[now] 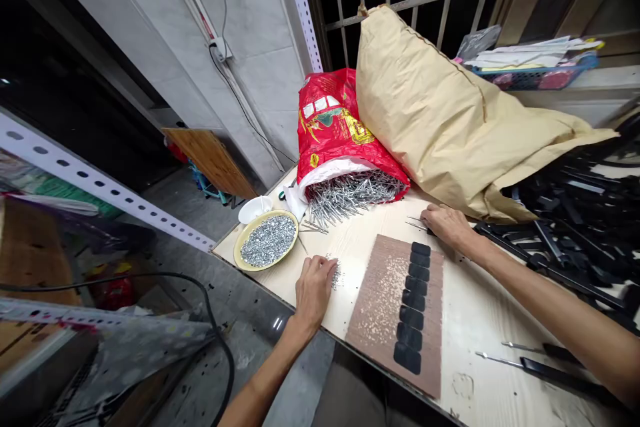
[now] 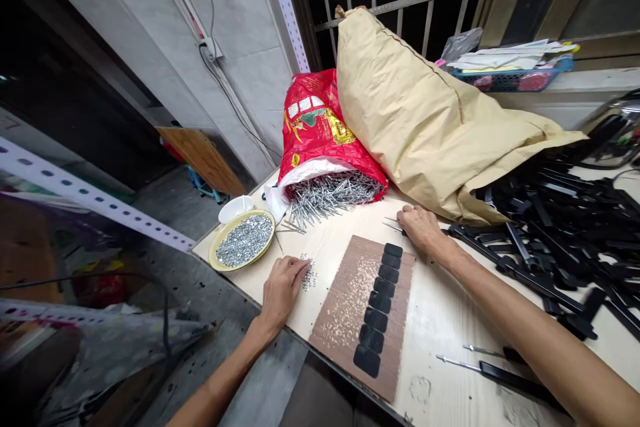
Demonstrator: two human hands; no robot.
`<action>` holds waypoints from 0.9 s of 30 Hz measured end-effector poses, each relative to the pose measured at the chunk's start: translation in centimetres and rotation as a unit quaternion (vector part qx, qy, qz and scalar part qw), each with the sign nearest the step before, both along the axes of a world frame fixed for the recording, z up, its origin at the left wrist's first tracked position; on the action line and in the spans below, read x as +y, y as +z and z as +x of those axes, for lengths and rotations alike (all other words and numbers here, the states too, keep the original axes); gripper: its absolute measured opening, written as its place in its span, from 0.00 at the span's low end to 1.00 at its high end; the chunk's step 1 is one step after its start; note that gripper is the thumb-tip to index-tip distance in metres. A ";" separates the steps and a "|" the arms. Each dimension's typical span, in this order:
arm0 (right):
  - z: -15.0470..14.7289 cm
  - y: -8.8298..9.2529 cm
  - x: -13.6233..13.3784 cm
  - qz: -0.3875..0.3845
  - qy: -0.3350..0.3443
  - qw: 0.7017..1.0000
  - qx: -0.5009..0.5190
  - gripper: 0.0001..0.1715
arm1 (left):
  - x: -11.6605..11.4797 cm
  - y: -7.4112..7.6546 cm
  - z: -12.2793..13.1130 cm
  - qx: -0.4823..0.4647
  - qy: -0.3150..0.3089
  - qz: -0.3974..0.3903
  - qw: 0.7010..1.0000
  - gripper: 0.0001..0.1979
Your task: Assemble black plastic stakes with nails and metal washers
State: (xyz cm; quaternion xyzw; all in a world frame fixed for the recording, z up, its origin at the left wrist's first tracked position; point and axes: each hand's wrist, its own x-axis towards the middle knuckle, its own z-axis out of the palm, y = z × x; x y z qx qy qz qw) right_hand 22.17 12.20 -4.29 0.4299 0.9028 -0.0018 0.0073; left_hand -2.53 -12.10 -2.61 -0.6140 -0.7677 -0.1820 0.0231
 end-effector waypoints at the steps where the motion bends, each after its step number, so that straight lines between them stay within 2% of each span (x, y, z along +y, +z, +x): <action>1: 0.0 0.0 -0.1 0.007 -0.004 1.000 0.001 0.13 | 0.3 -0.1 0.0 0.025 -0.003 -0.016 1.000 0.11; 4: 0.4 0.3 -0.4 0.030 -0.021 0.999 0.009 0.12 | 1.6 0.0 -0.2 0.076 -0.027 -0.066 0.995 0.10; 7: 1.2 1.2 -1.1 0.086 -0.017 0.993 0.075 0.13 | 2.6 0.0 -0.7 0.109 -0.065 -0.100 0.987 0.09; 10: 1.8 2.2 -2.5 0.140 0.023 0.973 0.182 0.14 | 3.2 0.0 -1.2 0.133 -0.103 -0.120 0.978 0.10; 13: 1.7 3.1 -4.5 0.135 0.073 0.955 0.255 0.15 | 3.5 0.2 -1.3 0.123 -0.119 -0.118 0.978 0.09; 16: 0.8 3.9 -7.2 0.114 0.106 0.943 0.293 0.17 | 3.6 0.8 -1.0 0.007 -0.110 -0.070 0.991 0.07; 18: -0.1 4.3 -9.2 0.087 0.124 0.939 0.309 0.16 | 3.7 1.2 -0.3 -0.161 -0.079 -0.020 0.984 0.05; 19: -0.7 4.5 -10.2 0.071 0.131 0.937 0.317 0.16 | 3.7 1.4 0.3 -0.266 -0.058 0.000 0.962 0.05; 20: -1.2 4.6 -11.2 0.054 0.138 0.935 0.322 0.16 | 3.8 1.6 0.9 -0.372 -0.038 0.017 0.927 0.06; 22: -2.2 4.8 -12.8 0.032 0.147 0.933 0.326 0.15 | 4.0 1.9 2.4 -0.542 -0.015 0.045 0.839 0.10; 24: -2.9 4.9 -13.9 0.030 0.142 0.936 0.322 0.14 | 4.1 2.2 3.9 -0.631 -0.014 0.072 0.773 0.13; 27: -3.2 5.1 -14.5 0.040 0.123 0.940 0.314 0.15 | 4.3 2.6 5.6 -0.672 -0.006 0.091 0.735 0.14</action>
